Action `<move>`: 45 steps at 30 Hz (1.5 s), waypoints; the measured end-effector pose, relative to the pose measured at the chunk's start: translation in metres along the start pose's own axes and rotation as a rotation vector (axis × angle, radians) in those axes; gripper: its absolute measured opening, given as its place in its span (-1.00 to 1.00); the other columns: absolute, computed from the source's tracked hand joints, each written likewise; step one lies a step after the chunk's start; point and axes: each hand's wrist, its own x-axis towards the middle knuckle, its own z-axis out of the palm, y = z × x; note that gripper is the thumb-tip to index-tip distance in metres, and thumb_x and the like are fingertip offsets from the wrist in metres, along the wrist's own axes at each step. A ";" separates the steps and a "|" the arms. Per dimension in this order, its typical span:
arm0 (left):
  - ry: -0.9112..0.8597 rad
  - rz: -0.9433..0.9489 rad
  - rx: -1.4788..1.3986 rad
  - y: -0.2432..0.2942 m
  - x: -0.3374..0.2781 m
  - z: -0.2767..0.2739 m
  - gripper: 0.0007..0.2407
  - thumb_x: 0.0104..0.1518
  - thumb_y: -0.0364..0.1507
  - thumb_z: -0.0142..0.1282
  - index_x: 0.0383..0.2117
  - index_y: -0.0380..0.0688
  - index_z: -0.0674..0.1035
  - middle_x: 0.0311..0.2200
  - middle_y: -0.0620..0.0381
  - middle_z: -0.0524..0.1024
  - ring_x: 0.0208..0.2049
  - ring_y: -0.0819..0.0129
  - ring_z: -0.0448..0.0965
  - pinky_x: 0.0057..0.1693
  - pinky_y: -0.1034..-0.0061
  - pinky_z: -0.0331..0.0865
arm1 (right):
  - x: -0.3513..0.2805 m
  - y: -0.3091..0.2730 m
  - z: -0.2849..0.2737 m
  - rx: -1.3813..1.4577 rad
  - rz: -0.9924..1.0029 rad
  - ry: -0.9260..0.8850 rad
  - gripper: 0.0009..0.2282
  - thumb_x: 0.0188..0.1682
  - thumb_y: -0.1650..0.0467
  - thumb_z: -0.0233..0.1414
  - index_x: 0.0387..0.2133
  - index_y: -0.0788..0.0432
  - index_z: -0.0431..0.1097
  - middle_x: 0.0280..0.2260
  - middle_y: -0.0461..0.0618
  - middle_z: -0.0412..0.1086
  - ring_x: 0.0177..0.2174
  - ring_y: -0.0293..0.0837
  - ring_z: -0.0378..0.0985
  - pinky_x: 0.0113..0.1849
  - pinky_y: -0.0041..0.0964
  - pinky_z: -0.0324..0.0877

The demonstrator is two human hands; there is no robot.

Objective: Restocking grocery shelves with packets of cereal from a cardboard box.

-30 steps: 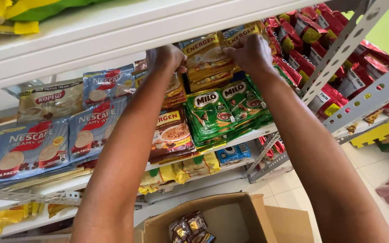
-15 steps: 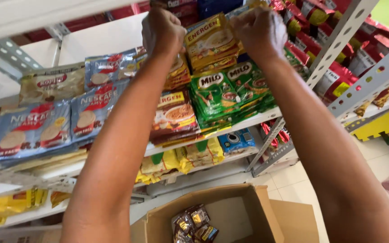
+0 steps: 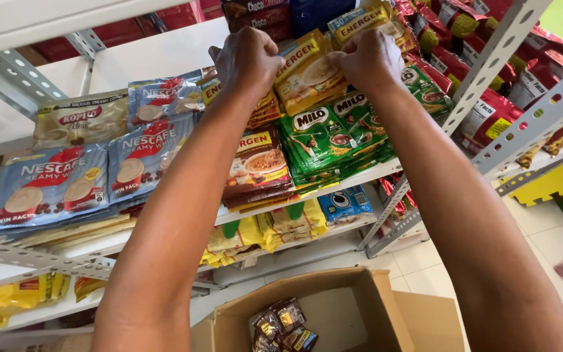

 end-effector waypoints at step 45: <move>-0.397 0.126 0.175 0.048 -0.026 -0.015 -0.12 -0.30 -0.20 0.56 0.30 0.16 0.31 0.22 0.12 0.33 0.29 0.11 0.27 0.36 -0.41 -0.38 | -0.059 -0.025 -0.021 -0.256 -0.541 0.114 -0.49 -0.35 0.34 0.38 -0.08 0.12 0.41 -0.02 0.13 0.23 0.04 0.14 0.35 0.05 0.00 0.27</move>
